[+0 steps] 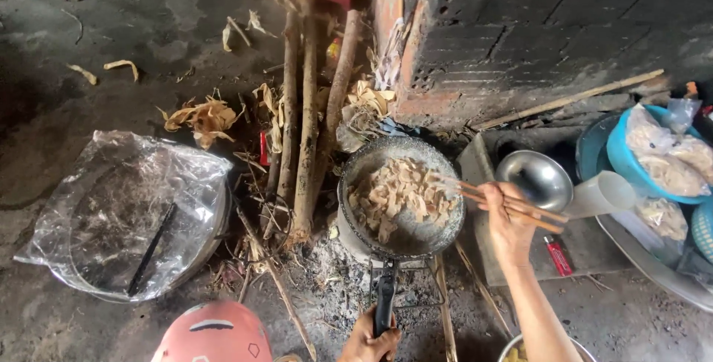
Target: The person stirs sliced meat in a frying pan over a wood fire using chopsticks. They hold the pan handle with one hand and continuously stir the contents with the other hand to cook the meat evenly.
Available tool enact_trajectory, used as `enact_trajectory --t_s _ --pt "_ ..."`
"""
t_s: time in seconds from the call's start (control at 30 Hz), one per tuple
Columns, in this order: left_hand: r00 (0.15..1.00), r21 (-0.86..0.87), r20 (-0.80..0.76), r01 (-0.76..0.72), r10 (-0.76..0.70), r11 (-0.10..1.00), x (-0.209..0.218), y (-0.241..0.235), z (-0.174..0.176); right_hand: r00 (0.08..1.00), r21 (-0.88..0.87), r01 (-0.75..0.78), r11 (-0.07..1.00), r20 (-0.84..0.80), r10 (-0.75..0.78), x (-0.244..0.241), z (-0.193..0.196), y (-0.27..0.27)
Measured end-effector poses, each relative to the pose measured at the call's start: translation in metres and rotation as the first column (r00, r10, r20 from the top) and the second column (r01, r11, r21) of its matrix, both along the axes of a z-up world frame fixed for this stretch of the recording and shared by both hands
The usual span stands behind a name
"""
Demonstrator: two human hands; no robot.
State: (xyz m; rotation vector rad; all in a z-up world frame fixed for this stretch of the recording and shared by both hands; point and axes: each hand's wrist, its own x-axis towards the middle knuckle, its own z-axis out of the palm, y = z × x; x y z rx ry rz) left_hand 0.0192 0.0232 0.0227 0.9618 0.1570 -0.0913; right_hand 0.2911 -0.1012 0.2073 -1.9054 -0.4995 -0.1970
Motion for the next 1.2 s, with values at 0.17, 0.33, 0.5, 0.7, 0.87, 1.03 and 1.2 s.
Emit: enact_trajectory --t_s 0.17,0.33,0.5,0.7,0.87,1.03,1.2 --pt "0.998 -0.124 -0.062 -0.012 0.004 0.992 -0.001 -0.008 -0.018 0.966 -0.330 0.007 0.944 0.247 0.079 0.000 -0.039 0.012" --pt "0.999 0.012 -0.028 -0.015 0.016 1.000 -0.001 -0.010 -0.019 0.961 -0.057 -0.128 0.990 -0.252 0.110 -0.027 0.000 0.034" --pt "0.977 -0.141 -0.209 -0.065 0.035 0.988 0.001 -0.013 -0.012 0.900 0.031 -0.261 0.965 -0.355 0.255 -0.045 -0.013 0.063" --pt "0.982 -0.064 -0.189 -0.019 0.006 0.998 0.000 -0.009 0.000 0.962 -0.149 -0.116 0.982 -0.264 0.073 -0.020 -0.004 0.033" --pt "0.985 -0.050 -0.171 -0.019 0.010 0.999 0.001 -0.014 -0.019 0.815 0.140 -0.254 0.957 -0.502 0.289 -0.027 -0.006 0.026" --pt "0.959 -0.050 -0.284 -0.030 0.014 0.998 0.005 -0.014 -0.019 0.892 0.244 -0.279 0.929 -0.292 0.345 -0.002 -0.038 0.012" --pt "0.978 -0.121 -0.207 -0.054 0.028 0.991 0.005 -0.017 -0.023 0.964 0.311 -0.033 0.950 -0.241 0.113 0.005 -0.021 -0.002"
